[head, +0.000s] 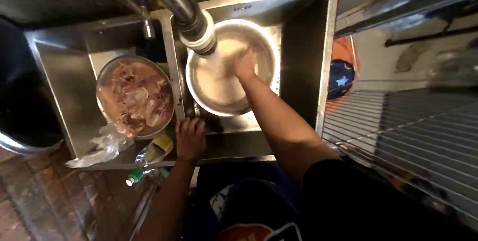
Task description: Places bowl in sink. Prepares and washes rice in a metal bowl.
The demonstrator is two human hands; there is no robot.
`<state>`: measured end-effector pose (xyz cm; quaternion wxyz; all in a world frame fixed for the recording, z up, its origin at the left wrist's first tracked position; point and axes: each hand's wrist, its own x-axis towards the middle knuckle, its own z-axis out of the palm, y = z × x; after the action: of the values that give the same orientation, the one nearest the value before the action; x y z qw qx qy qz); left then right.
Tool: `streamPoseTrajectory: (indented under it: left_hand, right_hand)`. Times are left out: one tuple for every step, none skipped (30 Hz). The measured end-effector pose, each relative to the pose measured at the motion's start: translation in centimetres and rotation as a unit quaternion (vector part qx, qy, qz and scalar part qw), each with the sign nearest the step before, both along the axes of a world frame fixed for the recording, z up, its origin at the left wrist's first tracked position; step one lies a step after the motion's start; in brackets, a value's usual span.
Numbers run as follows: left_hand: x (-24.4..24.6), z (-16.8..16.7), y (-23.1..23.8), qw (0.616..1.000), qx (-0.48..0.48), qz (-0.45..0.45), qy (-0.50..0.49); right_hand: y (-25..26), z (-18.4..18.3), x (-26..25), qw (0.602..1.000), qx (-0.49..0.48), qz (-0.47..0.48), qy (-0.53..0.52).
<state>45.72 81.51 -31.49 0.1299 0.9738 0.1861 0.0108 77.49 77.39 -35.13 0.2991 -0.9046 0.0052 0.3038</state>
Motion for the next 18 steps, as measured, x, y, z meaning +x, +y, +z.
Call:
streamPoseTrajectory:
  left_hand:
    - [0.0, 0.1, 0.0, 1.000, -0.004, -0.002, 0.006]
    - [0.0, 0.1, 0.0, 1.000, -0.006, -0.001, 0.009]
    - [-0.1, 0.1, 0.0, 1.000, -0.007, 0.001, 0.007]
    - [-0.1, 0.0, 0.0, 1.000, -0.006, 0.005, 0.005]
    - [-0.2, -0.1, -0.1, 1.000, -0.006, 0.008, 0.002]
    - [-0.3, -0.1, -0.2, 1.000, -0.010, 0.009, 0.008]
    - [-0.3, 0.0, -0.2, 1.000, -0.015, 0.010, 0.020]
    - [-0.2, 0.1, -0.1, 0.999, -0.017, 0.011, 0.029]
    - [-0.1, 0.2, -0.1, 0.999, -0.017, 0.012, 0.031]
    - [0.0, 0.3, -0.1, 0.999, -0.020, 0.013, 0.036]
    - [0.2, 0.4, 0.0, 0.999, -0.028, 0.014, 0.041]
    - [0.3, 0.5, 0.0, 0.998, -0.036, 0.014, 0.049]
    - [0.4, 0.6, 0.0, 0.997, -0.042, 0.013, 0.056]
    - [0.4, 0.7, 0.1, 0.997, -0.046, 0.011, 0.064]
    - [0.5, 0.9, 0.1, 0.996, -0.053, 0.008, 0.072]
    - [0.5, 1.0, 0.2, 0.995, -0.059, 0.007, 0.077]
    - [0.4, 1.0, 0.3, 0.995, -0.062, 0.006, 0.079]
    - [0.4, 1.1, 0.3, 0.994, -0.070, 0.004, 0.082]
  right_hand:
    - [0.8, -0.5, 0.8, 1.000, 0.001, -0.029, 0.002]
    - [2.1, -0.8, 1.6, 0.998, -0.004, -0.058, 0.005]
    - [3.5, -0.8, 2.0, 0.997, -0.015, -0.079, 0.019]
    - [5.0, -0.7, 2.2, 0.996, -0.028, -0.079, 0.037]
    - [6.3, -0.5, 2.0, 0.996, -0.042, -0.053, 0.052]
    - [7.3, -1.0, 1.5, 0.998, -0.051, -0.018, 0.042]
    - [8.2, -2.2, 0.6, 0.999, -0.050, 0.013, 0.013]
    - [9.0, -3.1, -0.6, 0.998, -0.037, 0.040, -0.015]
    - [9.7, -3.3, -2.3, 0.995, -0.017, 0.082, -0.057]
    - [10.0, -2.6, -4.2, 0.989, 0.005, 0.130, -0.071]
    - [10.3, 0.9, -4.7, 0.971, -0.025, 0.229, 0.057]
    - [9.8, 1.7, -6.4, 0.964, -0.007, 0.258, 0.067]
    - [8.9, 0.8, -8.4, 0.967, 0.007, 0.252, 0.036]
    - [7.6, -0.9, -10.1, 0.965, 0.017, 0.262, 0.010]
    - [5.8, -2.1, -11.3, 0.954, 0.019, 0.299, 0.004]
    - [3.7, -2.3, -11.9, 0.936, 0.016, 0.351, 0.018]
    - [1.4, -2.1, -12.1, 0.913, 0.011, 0.407, 0.034]
    - [-1.1, -1.7, -11.9, 0.886, 0.006, 0.462, 0.044]
